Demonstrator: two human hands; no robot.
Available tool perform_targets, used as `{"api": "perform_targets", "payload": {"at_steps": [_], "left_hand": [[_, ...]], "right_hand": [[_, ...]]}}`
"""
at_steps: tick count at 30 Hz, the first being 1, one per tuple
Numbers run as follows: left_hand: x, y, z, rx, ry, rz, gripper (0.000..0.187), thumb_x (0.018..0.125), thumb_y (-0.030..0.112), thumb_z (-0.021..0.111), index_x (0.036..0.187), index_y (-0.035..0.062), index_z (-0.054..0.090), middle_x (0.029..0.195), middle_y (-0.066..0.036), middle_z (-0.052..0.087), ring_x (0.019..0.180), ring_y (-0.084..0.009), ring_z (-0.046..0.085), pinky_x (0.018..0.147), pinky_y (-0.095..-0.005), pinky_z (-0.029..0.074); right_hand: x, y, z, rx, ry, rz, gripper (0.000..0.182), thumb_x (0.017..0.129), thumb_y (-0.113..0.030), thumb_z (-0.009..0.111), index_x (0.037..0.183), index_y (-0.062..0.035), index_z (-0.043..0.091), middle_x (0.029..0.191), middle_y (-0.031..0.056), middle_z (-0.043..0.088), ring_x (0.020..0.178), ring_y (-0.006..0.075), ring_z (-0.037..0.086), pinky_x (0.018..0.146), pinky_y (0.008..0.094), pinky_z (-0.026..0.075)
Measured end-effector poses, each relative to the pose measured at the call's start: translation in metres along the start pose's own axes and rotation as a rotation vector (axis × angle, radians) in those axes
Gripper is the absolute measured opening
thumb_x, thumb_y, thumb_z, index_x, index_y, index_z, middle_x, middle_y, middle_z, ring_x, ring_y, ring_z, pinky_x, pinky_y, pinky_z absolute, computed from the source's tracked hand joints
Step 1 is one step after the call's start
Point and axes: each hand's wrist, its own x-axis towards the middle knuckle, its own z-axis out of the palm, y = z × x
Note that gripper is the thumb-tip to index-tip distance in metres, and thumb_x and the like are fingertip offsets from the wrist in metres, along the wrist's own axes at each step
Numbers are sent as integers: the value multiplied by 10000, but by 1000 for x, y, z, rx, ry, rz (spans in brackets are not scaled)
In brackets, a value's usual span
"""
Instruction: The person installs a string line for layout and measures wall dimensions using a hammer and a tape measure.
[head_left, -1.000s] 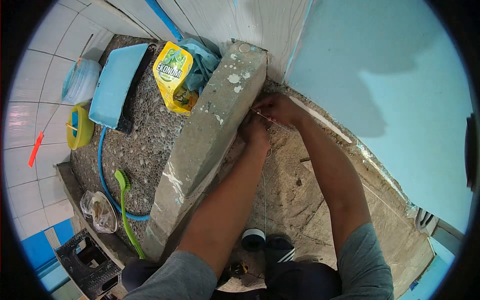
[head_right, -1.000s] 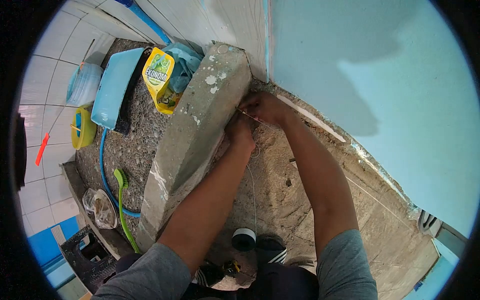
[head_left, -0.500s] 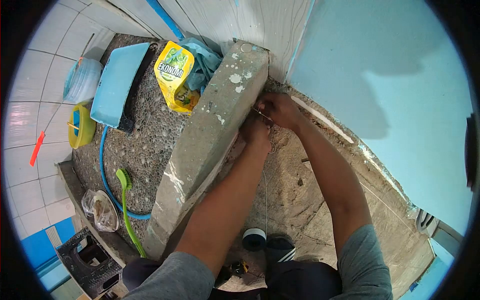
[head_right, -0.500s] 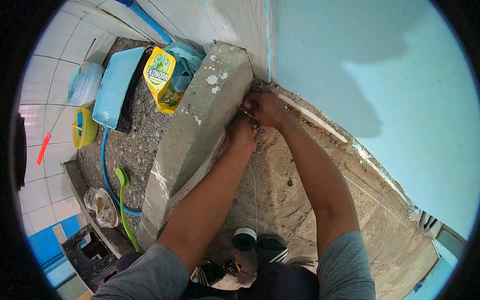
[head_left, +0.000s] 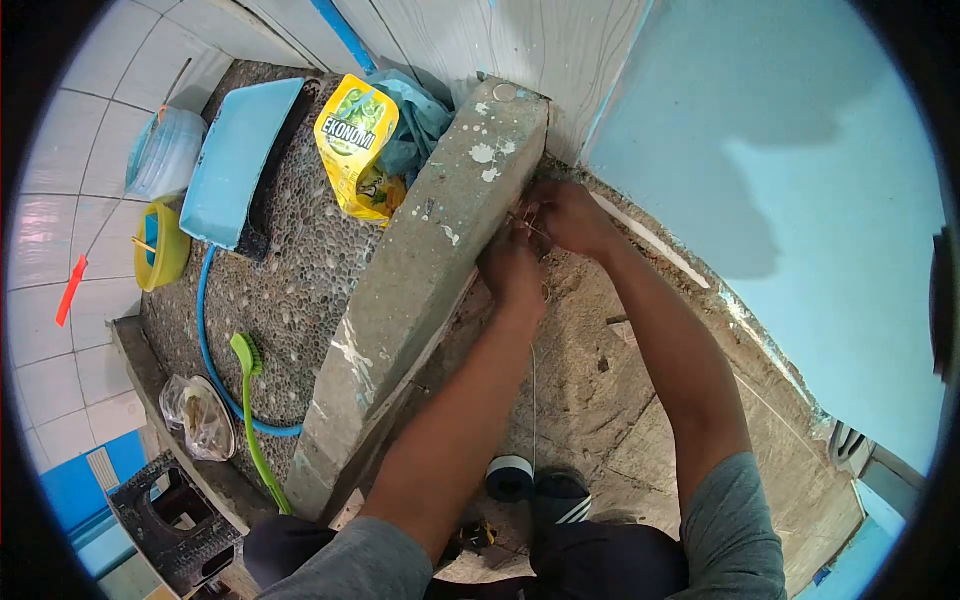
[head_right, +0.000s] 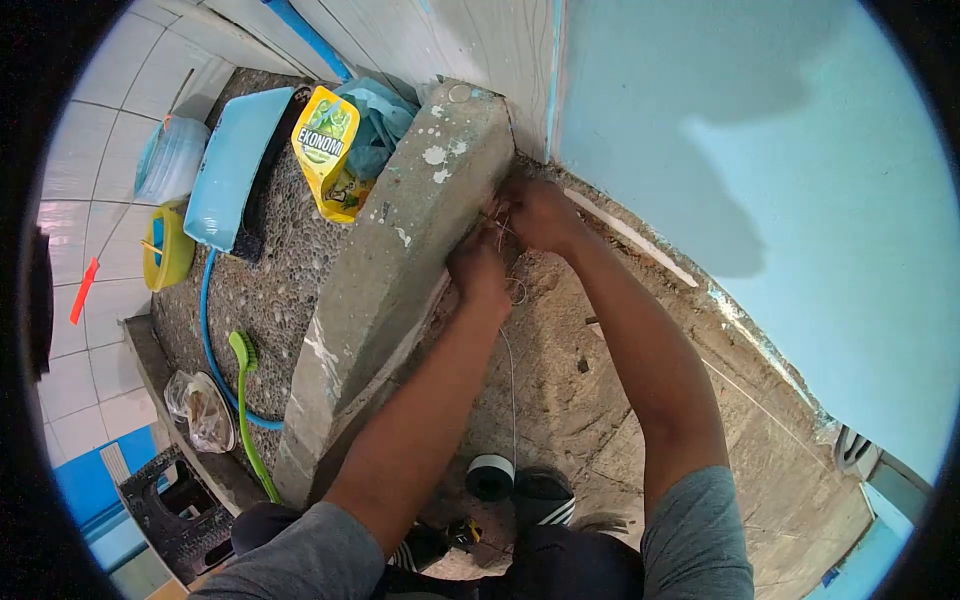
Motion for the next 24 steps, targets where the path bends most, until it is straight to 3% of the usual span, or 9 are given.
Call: {"api": "perform_targets", "payload": {"at_steps": [2,5,8,11,14,17,19,22,24], "left_hand": [[0,8,1,-149,-17,-93,287,931,106,604,1196,18,668,1143,-43,665,1073,-186,575,957,-319,419],[11,-2,-4,-131,-91,-138,214,919,95,611,1119,76,685,1035,3,641,968,-159,556,884,-311,415],[8,4,-4,17,-79,-182,324,1041,162,497,1311,47,634,1164,-51,673,1045,-145,596,934,-305,428],[15,-9,-5,-68,-29,-130,163,937,123,607,1085,124,675,966,44,612,878,-117,517,817,-303,396],[16,-10,-7,-20,-45,-119,182,949,136,600,1119,118,665,978,42,632,864,-98,514,767,-270,387],[15,-5,-7,-19,-46,-165,320,989,130,565,1286,47,648,1147,-34,650,990,-161,558,908,-310,416],[21,-12,-9,-59,-29,-182,309,987,139,572,1271,47,654,1142,-34,651,988,-161,553,913,-314,415],[21,-13,-7,-72,-11,-205,296,984,149,583,1249,41,659,1135,-33,652,989,-162,550,917,-318,417],[21,-12,-7,-82,-5,-215,292,982,151,590,1242,35,659,1131,-30,652,990,-160,550,915,-316,418]], "right_hand": [[0,3,2,109,-7,66,233,873,-104,553,1026,9,688,923,167,699,838,284,663,772,380,514],[0,-6,3,174,-26,202,230,890,-104,536,1018,12,687,935,156,706,869,279,664,788,371,512],[5,-10,-1,156,-55,239,225,899,-121,545,1012,10,688,947,165,708,898,289,667,810,381,512],[6,-11,-9,2,-73,206,229,890,-143,569,1006,10,694,953,179,708,910,293,667,821,407,508],[8,-6,-23,-119,-126,170,248,877,-160,587,1011,12,705,960,187,712,921,297,665,823,432,504],[6,-7,-36,-296,-228,179,257,865,-168,603,1019,1,719,955,178,717,906,295,661,817,439,503],[4,-8,-41,-404,-269,178,251,857,-177,624,1022,-19,730,940,154,723,871,277,658,805,426,504],[1,-11,-49,13,-315,396,214,884,-165,621,1000,-29,739,920,113,725,701,193,601,632,356,481],[-2,-14,-50,432,-320,544,206,912,-152,597,994,-16,730,890,96,713,620,138,526,525,294,399]]}}
